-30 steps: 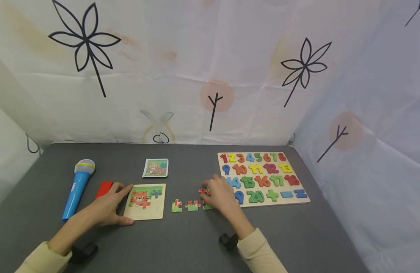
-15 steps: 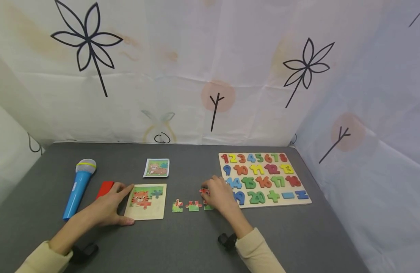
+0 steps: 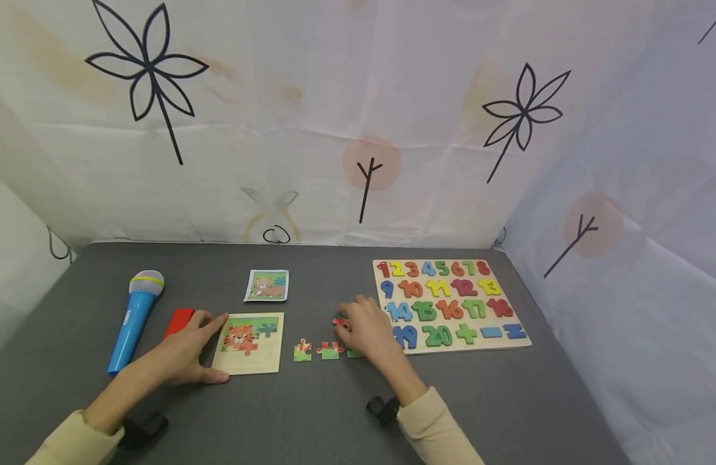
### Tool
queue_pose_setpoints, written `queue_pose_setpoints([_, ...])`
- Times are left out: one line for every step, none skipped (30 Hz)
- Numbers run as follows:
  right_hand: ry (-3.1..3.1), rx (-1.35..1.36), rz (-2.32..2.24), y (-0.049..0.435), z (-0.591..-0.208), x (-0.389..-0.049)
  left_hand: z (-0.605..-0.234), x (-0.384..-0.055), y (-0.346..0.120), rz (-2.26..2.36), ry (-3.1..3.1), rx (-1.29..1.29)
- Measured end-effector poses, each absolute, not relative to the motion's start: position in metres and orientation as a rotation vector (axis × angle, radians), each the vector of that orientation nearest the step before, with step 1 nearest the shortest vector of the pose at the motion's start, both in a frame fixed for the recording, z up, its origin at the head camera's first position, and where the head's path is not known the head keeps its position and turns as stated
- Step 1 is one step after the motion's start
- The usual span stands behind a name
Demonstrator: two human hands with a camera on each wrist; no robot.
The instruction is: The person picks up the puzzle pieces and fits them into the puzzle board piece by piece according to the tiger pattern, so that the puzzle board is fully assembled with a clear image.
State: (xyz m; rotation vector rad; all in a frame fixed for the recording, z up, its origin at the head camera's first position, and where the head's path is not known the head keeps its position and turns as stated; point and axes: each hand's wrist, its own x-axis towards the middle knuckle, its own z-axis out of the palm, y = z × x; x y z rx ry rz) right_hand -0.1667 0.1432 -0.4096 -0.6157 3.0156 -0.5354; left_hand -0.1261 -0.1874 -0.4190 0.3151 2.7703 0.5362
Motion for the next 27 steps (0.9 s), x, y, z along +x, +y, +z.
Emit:
queue_pose_setpoints([3.018, -0.621, -0.534, 0.142, -0.409, -0.166, -0.419, -0.126, -0.187, 0.534, 2.771, 0.314])
queue_pose_setpoints([3.02, -0.625, -0.534, 0.14, -0.409, -0.166, -0.419, -0.126, -0.187, 0.533, 2.77, 0.313])
queue_pose_setpoints([3.02, -0.629, -0.537, 0.139, -0.408, -0.166, -0.419, -0.126, -0.187, 0.533, 2.77, 0.312])
queue_pose_setpoints([3.018, -0.634, -0.544, 0.137, -0.408, -0.167, -0.419, -0.126, -0.187, 0.534, 2.769, 0.312])
queue_pose_setpoints([3.016, -0.639, -0.547, 0.135, -0.407, -0.166, -0.419, -0.126, -0.187, 0.534, 2.769, 0.312])
queue_pose_setpoints([3.012, -0.643, -0.549, 0.133, -0.407, -0.166, -0.419, -0.126, -0.187, 0.535, 2.769, 0.312])
queue_pose_setpoints([3.011, -0.649, -0.551, 0.131, -0.407, -0.166, -0.419, -0.126, -0.187, 0.537, 2.768, 0.311])
queue_pose_setpoints([3.006, -0.651, -0.553, 0.129, -0.406, -0.166, -0.42, -0.126, -0.187, 0.539, 2.767, 0.313])
queue_pose_setpoints([3.003, -0.656, -0.554, 0.126, -0.406, -0.165, -0.419, -0.127, -0.187, 0.54, 2.767, 0.313])
queue_pose_setpoints([3.0, -0.663, -0.556, 0.124, -0.406, -0.165, -0.419, -0.127, -0.187, 0.541, 2.766, 0.313])
queue_pose_setpoints([3.0, -0.672, -0.554, 0.121, -0.406, -0.164, -0.419, -0.127, -0.187, 0.541, 2.766, 0.312])
queue_pose_setpoints([2.999, -0.681, -0.555, 0.118, -0.405, -0.164, -0.419, -0.127, -0.187, 0.54, 2.765, 0.311])
queue_pose_setpoints([2.996, -0.692, -0.561, 0.115, -0.405, -0.163, -0.419, -0.127, -0.187, 0.54, 2.765, 0.31])
queue_pose_setpoints([2.995, -0.705, -0.564, 0.112, -0.405, -0.163, -0.419, -0.127, -0.187, 0.538, 2.766, 0.309])
queue_pose_setpoints([2.995, -0.72, -0.571, 0.108, -0.404, -0.162, -0.419, -0.127, -0.187, 0.537, 2.766, 0.309])
queue_pose_setpoints([2.992, -0.734, -0.576, 0.105, -0.404, -0.162, -0.419, -0.127, -0.187, 0.536, 2.767, 0.309])
queue_pose_setpoints([2.989, -0.747, -0.581, 0.102, -0.403, -0.161, -0.42, -0.127, -0.188, 0.538, 2.767, 0.309])
queue_pose_setpoints([2.989, -0.762, -0.584, 0.099, -0.402, -0.16, -0.42, -0.127, -0.188, 0.538, 2.767, 0.311])
queue_pose_setpoints([2.988, -0.775, -0.591, 0.096, -0.401, -0.16, -0.42, -0.127, -0.188, 0.539, 2.766, 0.311])
queue_pose_setpoints([2.989, -0.789, -0.595, 0.093, -0.401, -0.159, -0.42, -0.127, -0.188, 0.539, 2.766, 0.312])
queue_pose_setpoints([2.989, -0.8, -0.599, 0.09, -0.4, -0.159, -0.419, -0.127, -0.188, 0.54, 2.765, 0.313])
queue_pose_setpoints([2.989, -0.811, -0.604, 0.087, -0.399, -0.158, -0.419, -0.127, -0.187, 0.539, 2.765, 0.312])
queue_pose_setpoints([2.991, -0.819, -0.605, 0.084, -0.398, -0.158, -0.419, -0.127, -0.187, 0.539, 2.764, 0.312])
queue_pose_setpoints([2.992, -0.827, -0.607, 0.081, -0.398, -0.158, -0.419, -0.126, -0.187, 0.538, 2.764, 0.31])
queue_pose_setpoints([2.993, -0.834, -0.607, 0.078, -0.397, -0.158, -0.419, -0.126, -0.187, 0.536, 2.764, 0.307])
queue_pose_setpoints([2.99, -0.841, -0.608, 0.075, -0.397, -0.157, -0.419, -0.126, -0.187, 0.536, 2.764, 0.305])
queue_pose_setpoints([2.987, -0.846, -0.607, 0.072, -0.397, -0.157, -0.419, -0.126, -0.187, 0.535, 2.764, 0.305])
